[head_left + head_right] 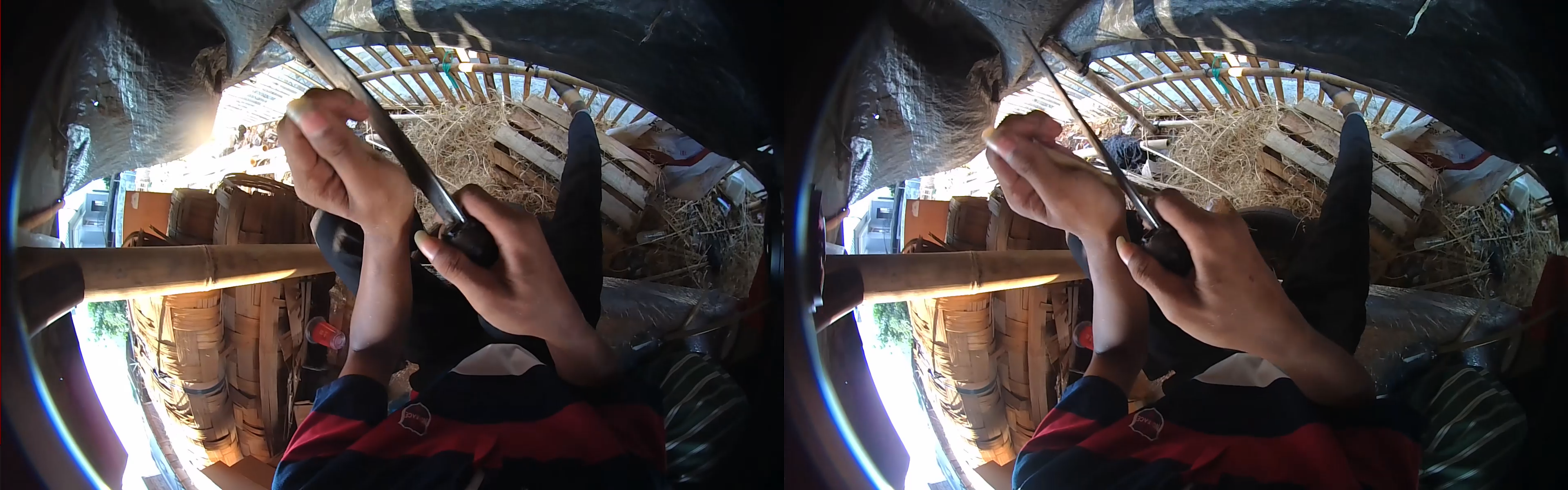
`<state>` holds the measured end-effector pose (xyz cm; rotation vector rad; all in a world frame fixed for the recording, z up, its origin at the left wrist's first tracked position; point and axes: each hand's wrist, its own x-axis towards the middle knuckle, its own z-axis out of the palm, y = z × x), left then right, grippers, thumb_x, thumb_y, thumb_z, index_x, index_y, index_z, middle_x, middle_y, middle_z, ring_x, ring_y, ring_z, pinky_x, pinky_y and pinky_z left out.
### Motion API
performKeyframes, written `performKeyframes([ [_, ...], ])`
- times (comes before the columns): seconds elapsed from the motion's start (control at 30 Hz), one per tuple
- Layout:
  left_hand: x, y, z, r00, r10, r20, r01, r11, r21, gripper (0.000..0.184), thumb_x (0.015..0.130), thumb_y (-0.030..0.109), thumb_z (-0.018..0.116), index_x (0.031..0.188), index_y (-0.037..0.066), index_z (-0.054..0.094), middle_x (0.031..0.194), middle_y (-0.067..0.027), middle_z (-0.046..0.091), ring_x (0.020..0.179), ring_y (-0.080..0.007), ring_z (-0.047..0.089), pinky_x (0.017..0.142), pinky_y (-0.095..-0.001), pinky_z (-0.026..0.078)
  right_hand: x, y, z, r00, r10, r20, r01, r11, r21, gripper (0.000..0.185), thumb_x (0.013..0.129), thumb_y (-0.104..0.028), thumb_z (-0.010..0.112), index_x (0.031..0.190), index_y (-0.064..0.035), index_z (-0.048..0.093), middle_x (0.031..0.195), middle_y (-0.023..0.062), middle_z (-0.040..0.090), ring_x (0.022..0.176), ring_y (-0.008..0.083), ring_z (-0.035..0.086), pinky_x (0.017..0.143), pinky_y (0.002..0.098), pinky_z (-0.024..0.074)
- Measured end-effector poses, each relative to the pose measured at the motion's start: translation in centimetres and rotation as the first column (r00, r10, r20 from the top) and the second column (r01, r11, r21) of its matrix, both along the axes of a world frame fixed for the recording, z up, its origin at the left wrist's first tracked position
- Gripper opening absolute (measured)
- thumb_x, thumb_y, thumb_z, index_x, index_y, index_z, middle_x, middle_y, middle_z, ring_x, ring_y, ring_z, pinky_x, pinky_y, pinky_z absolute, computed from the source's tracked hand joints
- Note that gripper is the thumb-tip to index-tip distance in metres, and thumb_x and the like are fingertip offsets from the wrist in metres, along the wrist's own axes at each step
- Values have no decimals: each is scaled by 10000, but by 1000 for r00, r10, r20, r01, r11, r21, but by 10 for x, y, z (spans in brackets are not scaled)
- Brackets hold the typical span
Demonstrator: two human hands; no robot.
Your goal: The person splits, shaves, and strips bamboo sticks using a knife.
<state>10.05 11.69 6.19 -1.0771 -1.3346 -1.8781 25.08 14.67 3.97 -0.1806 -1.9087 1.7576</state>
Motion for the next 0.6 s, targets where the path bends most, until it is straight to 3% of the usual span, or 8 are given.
performKeyframes([
  [0.03, -4, -1, -3, 1000, 27, -14, -27, 1000, 14, 349, 1029, 280, 368, 803, 33, 466, 711, -36, 512, 614, -83, 426, 593, -225, 326, -2, 0, 0, 1000, -5, -9, 5, 999, 41, 195, 860, -112, 667, 866, 6, 512, 606, 34, 500, 489, 92, 434, 473, 263, 335],
  [0.17, -7, 8, -2, 998, -67, 23, 64, 993, 100, 314, 1019, 264, 382, 823, 34, 466, 669, -32, 461, 601, -78, 397, 608, -228, 321, -6, 0, 2, 997, -49, -63, 55, 994, 96, 216, 852, -120, 668, 878, 15, 501, 620, 77, 503, 533, 136, 473, 523, 305, 375],
  [0.3, 0, 11, -4, 993, -118, -15, 119, 989, 84, 274, 1007, 262, 400, 873, 32, 465, 704, -35, 464, 577, -65, 372, 663, -215, 317, -5, 1, 9, 997, -33, -72, 33, 999, -7, 233, 845, -119, 663, 908, 21, 488, 652, 109, 511, 541, 176, 492, 541, 323, 392],
  [0.4, -8, 8, -9, 986, -148, -75, 150, 989, 21, 276, 1009, 256, 394, 962, -6, 469, 819, -50, 478, 626, -67, 385, 723, -210, 315, -2, 2, 14, 995, -30, -99, 26, 999, -38, 237, 837, -107, 659, 913, 25, 477, 662, 118, 504, 545, 195, 504, 544, 328, 393],
  [0.47, -7, 12, -10, 994, -99, -40, 102, 991, 91, 303, 1015, 260, 378, 1016, -26, 477, 864, -44, 458, 714, -68, 388, 752, -236, 321, -2, 4, 12, 992, -35, -117, 29, 998, -53, 237, 831, -99, 657, 910, 27, 472, 666, 123, 498, 546, 204, 508, 544, 330, 391],
  [0.6, -11, 13, -8, 988, -127, -85, 137, 982, 129, 312, 1018, 247, 376, 1041, -41, 493, 848, -31, 419, 753, -88, 371, 726, -255, 320, -1, 8, 6, 996, 15, -84, -15, 1000, -1, 221, 820, -71, 641, 910, 27, 465, 693, 138, 509, 559, 250, 524, 556, 339, 405],
])
